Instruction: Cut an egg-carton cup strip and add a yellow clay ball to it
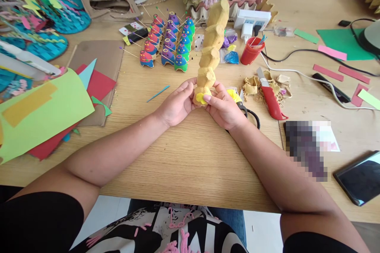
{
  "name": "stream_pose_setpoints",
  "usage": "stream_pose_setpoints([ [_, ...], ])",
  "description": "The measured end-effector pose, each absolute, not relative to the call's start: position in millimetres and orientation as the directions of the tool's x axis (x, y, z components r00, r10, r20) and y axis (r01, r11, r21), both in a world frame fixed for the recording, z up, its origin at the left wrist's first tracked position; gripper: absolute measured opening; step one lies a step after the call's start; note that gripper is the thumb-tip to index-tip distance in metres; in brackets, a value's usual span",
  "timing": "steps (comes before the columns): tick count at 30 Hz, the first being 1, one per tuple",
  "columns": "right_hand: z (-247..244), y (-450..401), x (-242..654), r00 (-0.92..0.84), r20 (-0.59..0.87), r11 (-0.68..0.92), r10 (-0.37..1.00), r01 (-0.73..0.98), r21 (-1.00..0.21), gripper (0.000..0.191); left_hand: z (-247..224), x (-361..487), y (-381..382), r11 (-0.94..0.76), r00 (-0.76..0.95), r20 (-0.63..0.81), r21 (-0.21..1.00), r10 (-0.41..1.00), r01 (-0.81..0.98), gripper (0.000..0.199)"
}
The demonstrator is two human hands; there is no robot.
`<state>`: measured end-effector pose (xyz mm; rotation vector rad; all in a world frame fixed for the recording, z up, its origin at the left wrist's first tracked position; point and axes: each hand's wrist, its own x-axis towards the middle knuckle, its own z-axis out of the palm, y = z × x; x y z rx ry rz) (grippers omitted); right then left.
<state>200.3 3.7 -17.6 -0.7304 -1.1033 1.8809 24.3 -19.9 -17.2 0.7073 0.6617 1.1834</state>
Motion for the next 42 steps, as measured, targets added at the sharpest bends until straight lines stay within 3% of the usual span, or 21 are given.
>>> stream_pose_setpoints([
  [7,-18,6,202,-0.486,-0.059,-0.277,0.872,-0.390,-0.878,0.060,-27,21,-17,0.209,0.275,-0.063,0.813,0.959,-0.543,0.069],
  [18,-16,5,202,-0.523,-0.062,-0.292,0.850,-0.371,-0.882,0.060,-28,23,-18,0.121,0.209,-0.010,0.843,0.978,-0.525,0.070],
  [24,-20,6,203,-0.515,-0.048,-0.283,0.856,-0.390,-0.876,0.059,-25,21,-18,0.177,0.275,-0.023,0.817,0.961,-0.549,0.075],
  [34,-21,6,203,-0.525,-0.043,-0.275,0.850,-0.373,-0.886,0.061,-20,22,-20,0.195,0.261,-0.054,0.809,0.964,-0.554,0.055],
  [42,-20,5,202,-0.524,-0.053,-0.289,0.850,-0.380,-0.879,0.060,-20,22,-19,0.200,0.267,-0.053,0.805,0.962,-0.558,0.052],
])
